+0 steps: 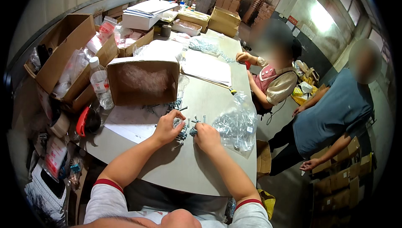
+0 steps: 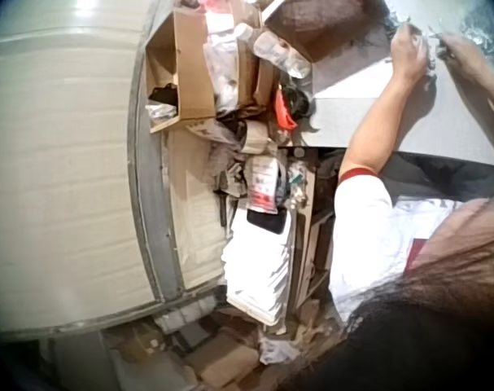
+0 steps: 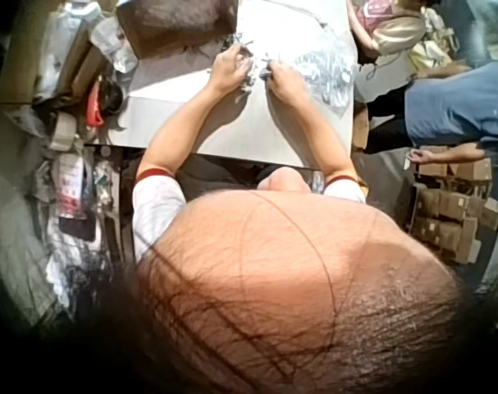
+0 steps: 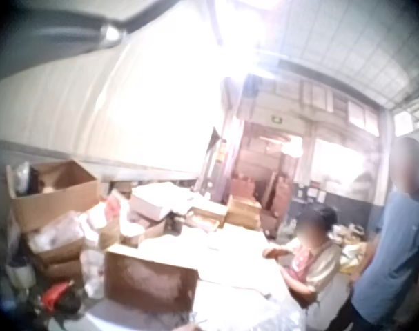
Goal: The person picks up small metal screws from a table and places them into small clear plastic bags. They repeatedly gather screws, insert them into bags, and set the filled bags aside. A coworker sits across the table performing similar packaging work.
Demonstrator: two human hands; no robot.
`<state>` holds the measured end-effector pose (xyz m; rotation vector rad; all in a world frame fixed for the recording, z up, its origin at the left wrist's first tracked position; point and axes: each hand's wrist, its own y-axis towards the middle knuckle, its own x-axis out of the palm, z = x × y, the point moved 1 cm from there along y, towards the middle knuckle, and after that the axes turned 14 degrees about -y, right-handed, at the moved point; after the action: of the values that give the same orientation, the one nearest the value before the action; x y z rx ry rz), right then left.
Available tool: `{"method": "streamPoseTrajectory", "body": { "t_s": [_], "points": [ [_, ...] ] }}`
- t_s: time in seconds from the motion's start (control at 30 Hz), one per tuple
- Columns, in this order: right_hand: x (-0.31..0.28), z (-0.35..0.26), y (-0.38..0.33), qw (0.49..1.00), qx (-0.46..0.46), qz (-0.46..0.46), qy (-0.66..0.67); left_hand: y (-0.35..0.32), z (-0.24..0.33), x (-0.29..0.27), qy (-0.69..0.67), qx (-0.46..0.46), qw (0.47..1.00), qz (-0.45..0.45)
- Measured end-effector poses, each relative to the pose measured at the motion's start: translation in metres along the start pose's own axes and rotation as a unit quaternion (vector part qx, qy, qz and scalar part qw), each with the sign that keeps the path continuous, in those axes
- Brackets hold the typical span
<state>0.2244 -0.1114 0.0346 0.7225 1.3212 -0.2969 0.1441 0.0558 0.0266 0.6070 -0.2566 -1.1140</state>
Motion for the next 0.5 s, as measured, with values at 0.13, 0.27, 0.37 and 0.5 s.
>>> {"method": "streamPoseTrajectory", "body": {
  "t_s": [0.13, 0.27, 0.37, 0.5],
  "points": [
    [-0.006, 0.002, 0.009, 0.995, -0.066, -0.030, -0.072, 0.000, -0.007, 0.001, 0.003, 0.048, 0.999, 0.013],
    [-0.011, 0.006, 0.021, 0.978, -0.115, -0.091, -0.151, 0.001, -0.003, 0.007, 0.008, -0.010, 1.000, -0.014],
    [-0.005, 0.011, 0.027, 0.969, -0.132, -0.111, -0.174, 0.000, 0.005, 0.008, 0.004, -0.040, 0.999, -0.030],
    [-0.020, 0.014, 0.030, 0.987, -0.082, -0.096, -0.097, -0.005, 0.006, 0.008, 0.006, -0.053, 0.997, -0.053]
  ]
}}
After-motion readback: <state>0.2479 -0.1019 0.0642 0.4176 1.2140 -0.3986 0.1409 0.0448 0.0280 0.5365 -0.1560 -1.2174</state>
